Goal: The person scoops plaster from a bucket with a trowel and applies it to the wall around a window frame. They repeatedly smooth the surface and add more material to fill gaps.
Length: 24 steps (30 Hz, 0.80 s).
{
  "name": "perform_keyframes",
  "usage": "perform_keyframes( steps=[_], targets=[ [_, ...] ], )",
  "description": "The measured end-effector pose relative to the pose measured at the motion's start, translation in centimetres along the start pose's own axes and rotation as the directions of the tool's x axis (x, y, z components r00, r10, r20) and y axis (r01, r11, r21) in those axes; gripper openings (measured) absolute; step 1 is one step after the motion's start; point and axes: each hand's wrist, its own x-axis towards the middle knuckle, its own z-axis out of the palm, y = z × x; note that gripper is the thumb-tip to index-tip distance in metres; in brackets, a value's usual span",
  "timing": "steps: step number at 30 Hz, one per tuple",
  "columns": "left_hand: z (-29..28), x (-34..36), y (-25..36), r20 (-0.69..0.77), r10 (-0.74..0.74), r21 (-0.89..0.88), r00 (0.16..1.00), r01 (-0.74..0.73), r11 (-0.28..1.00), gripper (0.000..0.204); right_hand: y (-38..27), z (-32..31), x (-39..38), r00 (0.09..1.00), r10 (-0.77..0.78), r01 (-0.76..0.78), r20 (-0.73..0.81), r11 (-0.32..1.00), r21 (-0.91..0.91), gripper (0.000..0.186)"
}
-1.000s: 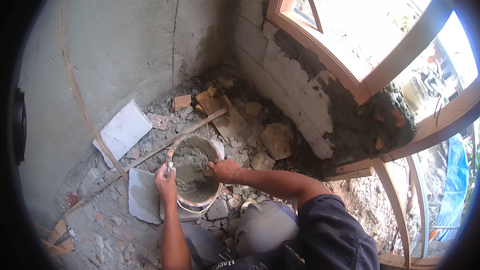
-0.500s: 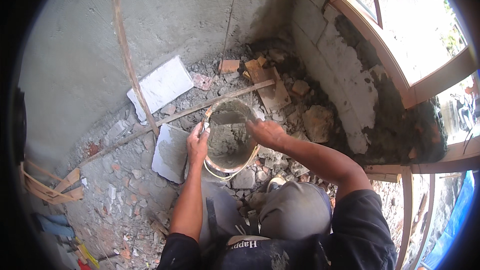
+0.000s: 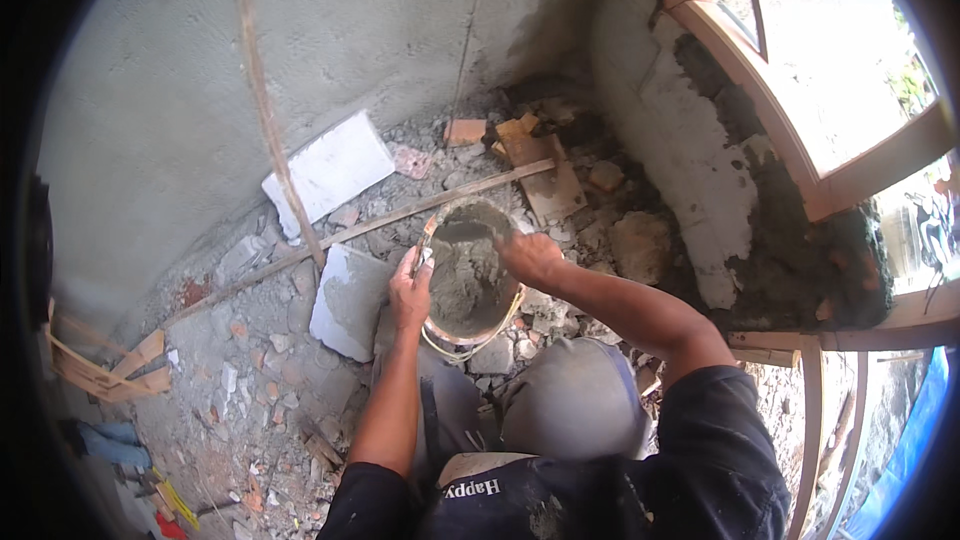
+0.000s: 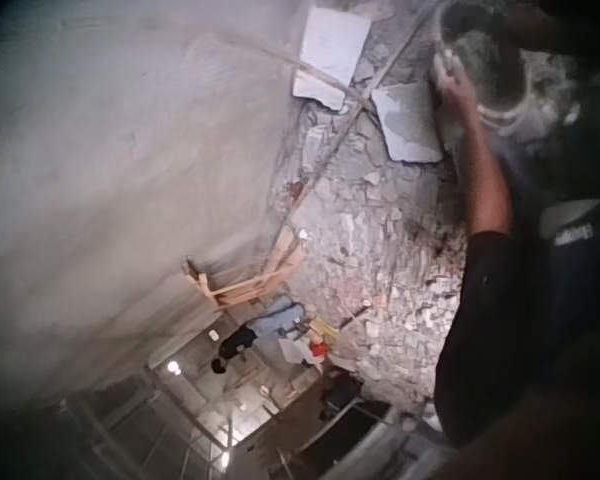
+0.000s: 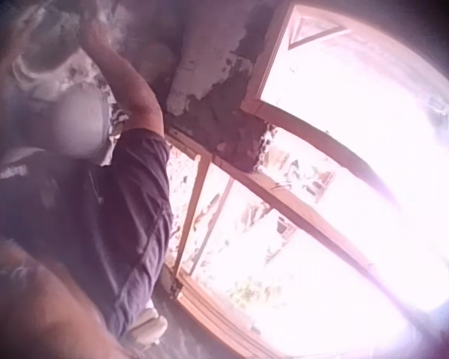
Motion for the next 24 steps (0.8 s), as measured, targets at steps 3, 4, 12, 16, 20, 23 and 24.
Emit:
perform_keyframes(
  steps=[3, 4, 12, 16, 20, 23, 24],
  targets=[
    [1.2, 0.2, 0.7, -0.005, 0.125, 0.073, 0.992, -0.124, 0.990, 0.046, -0.1, 1.4, 0.9, 0.956, 0.089, -0.105, 0.278, 0.994, 0.041, 0.033],
    [1.1, 0.3, 1.0, -0.016, 0.114, 0.007, 0.993, -0.114, 0.993, 0.045, -0.9, 2.0, 0.6, 0.964, 0.044, -0.060, 0.262, 0.997, 0.056, 0.031],
    [1.3, -0.4, 2.1, -0.013, 0.035, -0.006, 0.999, -0.035, 0.999, 0.043, -1.0, 1.8, -3.1, 0.952, -0.207, 0.050, 0.224, 0.831, 0.554, 0.038],
    [1.1, -0.5, 2.1, -0.017, 0.082, 0.018, 0.997, -0.081, 0.997, 0.044, -1.2, 0.6, -2.1, 0.846, -0.138, -0.105, 0.514, 0.904, 0.414, 0.044],
    [0.7, -1.0, 2.4, -0.009, 0.003, -0.071, 1.000, -0.003, 0.997, 0.047, -0.8, -0.3, -1.8, 0.927, 0.088, -0.194, 0.365, 0.945, 0.265, 0.032],
    [1.2, -1.0, 2.7, -0.024, -0.017, 0.035, 1.000, 0.018, 0.999, 0.047, -0.7, 0.8, -1.8, 0.899, 0.013, -0.118, 0.439, 0.970, 0.212, 0.029],
    [1.3, -1.0, 2.7, -0.042, -0.007, 0.034, 0.999, 0.008, 0.999, 0.048, -0.9, 1.6, -1.7, 0.858, -0.068, -0.074, 0.510, 0.965, 0.252, 0.029]
  ],
)
